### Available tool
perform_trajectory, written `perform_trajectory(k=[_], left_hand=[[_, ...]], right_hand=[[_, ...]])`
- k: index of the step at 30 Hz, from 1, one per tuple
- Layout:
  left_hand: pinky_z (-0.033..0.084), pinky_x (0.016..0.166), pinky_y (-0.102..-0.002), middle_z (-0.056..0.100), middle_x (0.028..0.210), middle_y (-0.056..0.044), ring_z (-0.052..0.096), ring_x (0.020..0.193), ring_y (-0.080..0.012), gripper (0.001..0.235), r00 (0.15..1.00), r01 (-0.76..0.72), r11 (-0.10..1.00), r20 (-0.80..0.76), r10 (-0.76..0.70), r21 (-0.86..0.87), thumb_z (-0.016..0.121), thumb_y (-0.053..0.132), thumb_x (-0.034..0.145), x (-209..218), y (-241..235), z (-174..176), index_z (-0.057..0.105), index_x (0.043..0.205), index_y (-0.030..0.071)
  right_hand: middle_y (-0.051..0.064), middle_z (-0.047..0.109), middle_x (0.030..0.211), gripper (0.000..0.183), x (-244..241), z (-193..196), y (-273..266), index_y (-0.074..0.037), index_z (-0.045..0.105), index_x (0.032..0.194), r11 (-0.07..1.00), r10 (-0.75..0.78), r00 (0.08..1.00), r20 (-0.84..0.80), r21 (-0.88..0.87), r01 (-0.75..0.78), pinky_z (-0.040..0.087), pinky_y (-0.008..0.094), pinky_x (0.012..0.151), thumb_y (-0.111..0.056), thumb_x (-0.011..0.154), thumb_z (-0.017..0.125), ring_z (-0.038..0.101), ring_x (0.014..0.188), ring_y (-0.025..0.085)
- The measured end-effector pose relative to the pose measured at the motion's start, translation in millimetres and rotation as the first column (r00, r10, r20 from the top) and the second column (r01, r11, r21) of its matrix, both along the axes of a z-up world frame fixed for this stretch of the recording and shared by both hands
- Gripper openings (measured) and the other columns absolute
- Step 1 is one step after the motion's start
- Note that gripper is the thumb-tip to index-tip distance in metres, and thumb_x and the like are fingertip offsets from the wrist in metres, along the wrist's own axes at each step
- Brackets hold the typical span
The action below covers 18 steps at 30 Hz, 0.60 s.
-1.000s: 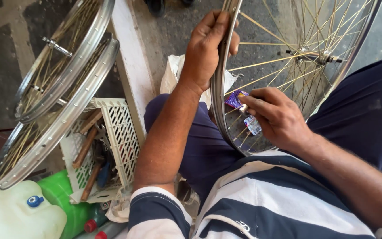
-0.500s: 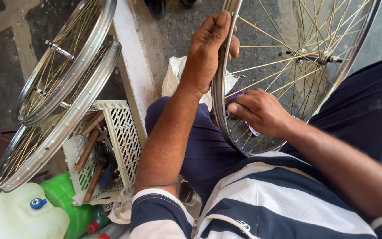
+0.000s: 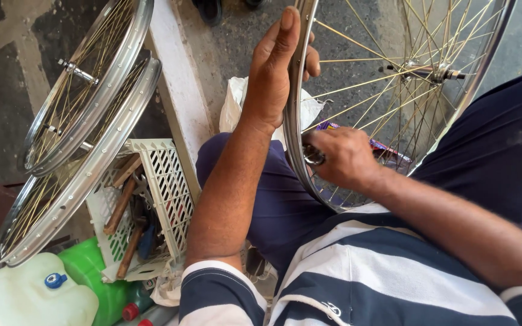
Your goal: The person sits on the floor and uses a small metal tool to tighten the spokes on a bicycle wheel rim. They rotate the wheel to access different sections and continue the process for the duration of the clip.
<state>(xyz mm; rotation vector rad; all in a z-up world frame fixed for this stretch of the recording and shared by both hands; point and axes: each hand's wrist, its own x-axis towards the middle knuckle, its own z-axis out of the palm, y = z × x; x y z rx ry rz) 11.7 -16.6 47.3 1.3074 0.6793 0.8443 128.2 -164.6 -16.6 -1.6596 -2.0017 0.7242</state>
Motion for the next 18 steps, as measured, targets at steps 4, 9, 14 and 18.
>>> perform_trajectory(k=[4,9,14,18], left_hand=[[0.041,0.061,-0.025,0.05,0.075,0.001,0.051,0.067,-0.0089,0.056,0.993,0.004,0.998,0.121,0.005,-0.07,0.062,0.063,0.101,0,4,-6,0.062,0.104,0.007],[0.041,0.059,-0.025,0.053,0.084,0.003,0.051,0.067,-0.0078,0.052,0.988,-0.001,0.993,0.151,0.018,-0.114,0.061,0.06,0.096,3,2,-7,0.065,0.102,0.008],[0.041,0.062,-0.026,0.048,0.082,0.003,0.05,0.07,-0.0093,0.051,0.987,0.015,0.997,0.162,-0.002,-0.078,0.063,0.058,0.104,1,3,-14,0.063,0.101,0.008],[0.04,0.06,-0.025,0.049,0.08,0.002,0.05,0.068,-0.0085,0.051,0.989,0.008,0.996,0.146,0.005,-0.088,0.063,0.059,0.101,-1,4,-13,0.064,0.102,0.008]], right_hand=[[0.011,0.069,0.102,0.03,24,8,-6,-0.01,0.072,0.109,0.982,0.19,0.886,-0.423,0.078,-0.173,0.059,0.041,0.086,-0.013,0.082,0.083,0.069,0.099,0.023],[0.004,0.071,0.096,0.024,30,9,-4,-0.012,0.072,0.1,0.994,0.048,0.847,-0.53,-0.06,-0.093,0.061,0.037,0.08,-0.015,0.079,0.085,0.073,0.091,0.017],[0.007,0.07,0.09,0.026,-10,8,-3,-0.008,0.069,0.103,0.998,-0.045,0.995,0.091,-0.04,0.049,0.058,0.042,0.084,-0.015,0.082,0.082,0.068,0.087,0.025],[0.012,0.066,0.103,0.044,21,19,-5,-0.004,0.069,0.12,0.988,0.137,0.881,-0.452,0.004,-0.152,0.059,0.037,0.081,-0.011,0.078,0.081,0.068,0.093,0.022]])
